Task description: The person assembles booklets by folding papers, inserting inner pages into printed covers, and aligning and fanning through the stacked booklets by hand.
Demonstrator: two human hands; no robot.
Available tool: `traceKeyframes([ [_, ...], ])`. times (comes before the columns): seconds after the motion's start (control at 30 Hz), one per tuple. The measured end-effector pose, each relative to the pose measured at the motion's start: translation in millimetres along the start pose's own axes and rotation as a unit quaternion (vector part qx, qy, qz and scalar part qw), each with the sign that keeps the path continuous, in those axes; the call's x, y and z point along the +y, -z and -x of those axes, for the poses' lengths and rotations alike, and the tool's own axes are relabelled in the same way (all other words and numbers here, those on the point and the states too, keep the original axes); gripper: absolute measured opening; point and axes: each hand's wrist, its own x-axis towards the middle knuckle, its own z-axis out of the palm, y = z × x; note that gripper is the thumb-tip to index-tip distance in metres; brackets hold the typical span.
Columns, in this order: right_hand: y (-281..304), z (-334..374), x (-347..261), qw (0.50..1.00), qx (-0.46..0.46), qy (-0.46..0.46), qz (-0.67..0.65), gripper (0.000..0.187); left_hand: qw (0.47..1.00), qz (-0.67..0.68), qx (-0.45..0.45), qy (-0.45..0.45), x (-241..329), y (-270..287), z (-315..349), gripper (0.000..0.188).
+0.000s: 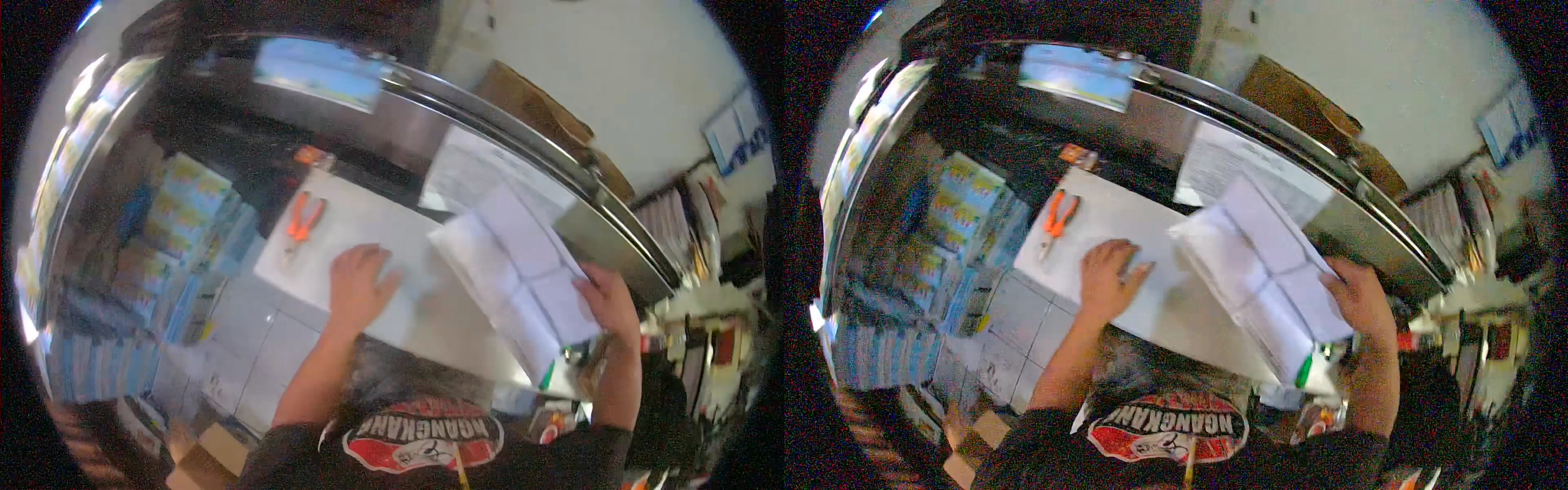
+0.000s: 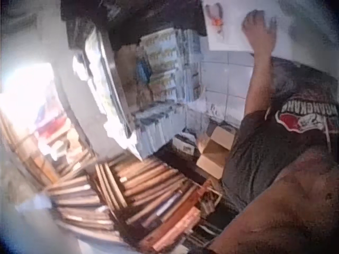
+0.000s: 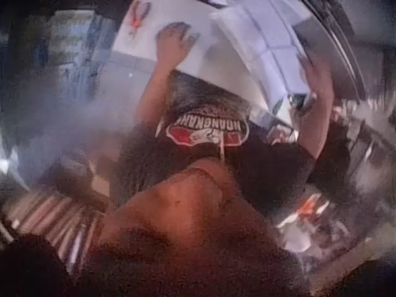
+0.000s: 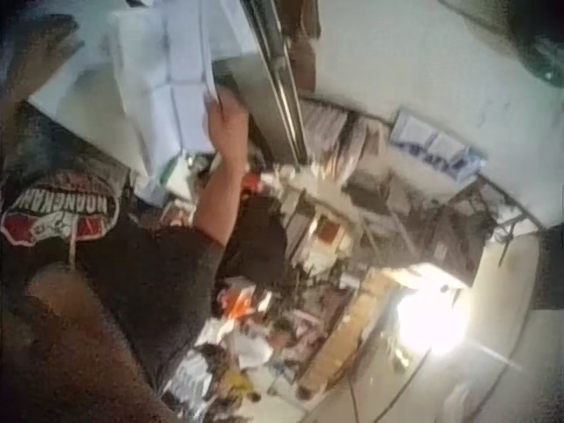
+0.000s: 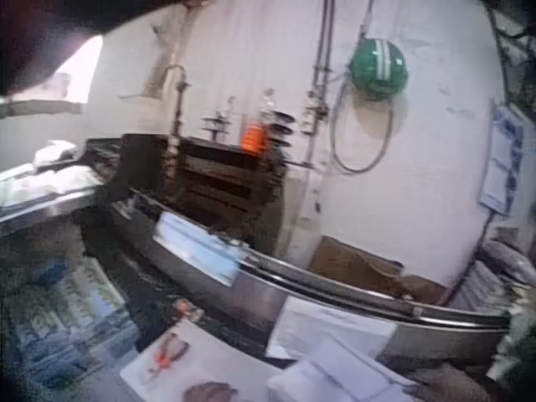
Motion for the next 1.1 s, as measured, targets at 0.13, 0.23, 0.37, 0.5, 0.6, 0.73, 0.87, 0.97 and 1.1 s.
traceKeyframes([
  [0.13, -15.0, -3.6, 10.0, 0.998, -0.052, 0.018, -0.01, 0.029, 0.993, 0.099, 0.054, -0.03, 3.4, 1.0, -1.2, 0.041],
  [0.23, -34.9, 3.4, 29.5, 0.992, -0.046, 0.121, 0.0, 0.029, 0.984, 0.119, 0.104, -0.079, 44.2, 6.9, 7.4, 0.044],
  [0.37, -59.7, -1.0, 62.6, 0.994, -0.096, 0.045, 0.026, 0.034, 0.956, 0.015, -0.146, -0.254, 99.6, -14.5, 41.8, 0.045],
  [0.5, -65.8, -13.5, 84.8, 0.995, -0.072, 0.061, 0.017, 0.036, 0.946, -0.02, -0.209, -0.248, 101.9, -36.1, 61.9, 0.048],
  [0.6, -63.3, -16.7, 84.0, 0.995, -0.073, 0.057, 0.018, 0.042, 0.95, -0.018, -0.203, -0.238, 104.9, -40.9, 66.1, 0.047],
  [0.73, -59.7, -22.3, 87.1, 0.988, -0.145, 0.012, 0.044, 0.055, 0.951, -0.015, -0.19, -0.242, 105.7, -45.8, 67.0, 0.046],
  [0.87, -73.6, -26.8, 109.9, 0.994, -0.076, 0.064, 0.045, 0.046, 0.951, -0.009, -0.193, -0.241, 105.9, -50.6, 64.6, 0.046],
  [0.97, -76.5, -33.8, 115.2, 0.992, -0.038, 0.1, 0.061, 0.046, 0.951, -0.008, -0.186, -0.246, 106.5, -51.9, 61.6, 0.045],
  [1.1, -28.4, -26.9, 79.8, 0.994, -0.109, 0.017, 0.01, 0.039, 0.956, 0.038, -0.172, -0.236, 98.5, -30.9, 53.0, 0.046],
])
